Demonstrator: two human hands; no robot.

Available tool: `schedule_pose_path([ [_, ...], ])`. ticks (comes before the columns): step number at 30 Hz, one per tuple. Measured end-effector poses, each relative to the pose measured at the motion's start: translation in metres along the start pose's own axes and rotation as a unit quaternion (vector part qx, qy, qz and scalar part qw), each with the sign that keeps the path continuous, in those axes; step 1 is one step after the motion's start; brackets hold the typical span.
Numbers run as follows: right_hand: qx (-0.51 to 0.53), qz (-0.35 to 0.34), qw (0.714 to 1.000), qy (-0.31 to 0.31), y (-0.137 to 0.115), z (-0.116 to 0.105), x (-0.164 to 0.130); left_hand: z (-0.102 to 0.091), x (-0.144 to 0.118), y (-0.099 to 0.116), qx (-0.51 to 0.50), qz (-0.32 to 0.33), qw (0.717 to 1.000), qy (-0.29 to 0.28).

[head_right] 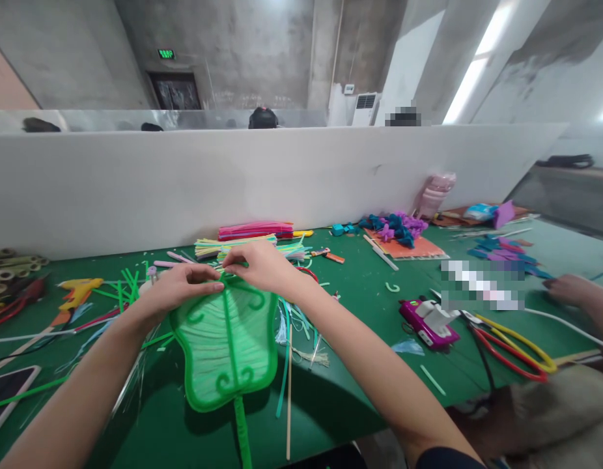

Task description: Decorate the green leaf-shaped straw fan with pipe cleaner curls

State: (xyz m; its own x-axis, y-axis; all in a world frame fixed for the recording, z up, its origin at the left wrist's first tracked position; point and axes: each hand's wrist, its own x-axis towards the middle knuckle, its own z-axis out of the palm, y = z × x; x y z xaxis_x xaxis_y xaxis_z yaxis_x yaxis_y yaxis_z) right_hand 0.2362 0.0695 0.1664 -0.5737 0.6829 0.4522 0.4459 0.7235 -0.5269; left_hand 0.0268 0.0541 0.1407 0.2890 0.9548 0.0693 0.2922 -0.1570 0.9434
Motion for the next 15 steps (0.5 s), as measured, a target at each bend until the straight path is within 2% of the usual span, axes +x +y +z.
schedule_pose_path([
  [8, -0.060, 0.018, 0.996, 0.056, -0.001, 0.011, -0.015, -0.003, -0.001, -0.004, 0.022, -0.031, 0.999, -0.022],
  [15, -0.021, 0.064, 0.991, 0.116, -0.008, 0.033, -0.036, -0.008, -0.012, -0.002, 0.045, -0.089, 0.993, -0.063],
])
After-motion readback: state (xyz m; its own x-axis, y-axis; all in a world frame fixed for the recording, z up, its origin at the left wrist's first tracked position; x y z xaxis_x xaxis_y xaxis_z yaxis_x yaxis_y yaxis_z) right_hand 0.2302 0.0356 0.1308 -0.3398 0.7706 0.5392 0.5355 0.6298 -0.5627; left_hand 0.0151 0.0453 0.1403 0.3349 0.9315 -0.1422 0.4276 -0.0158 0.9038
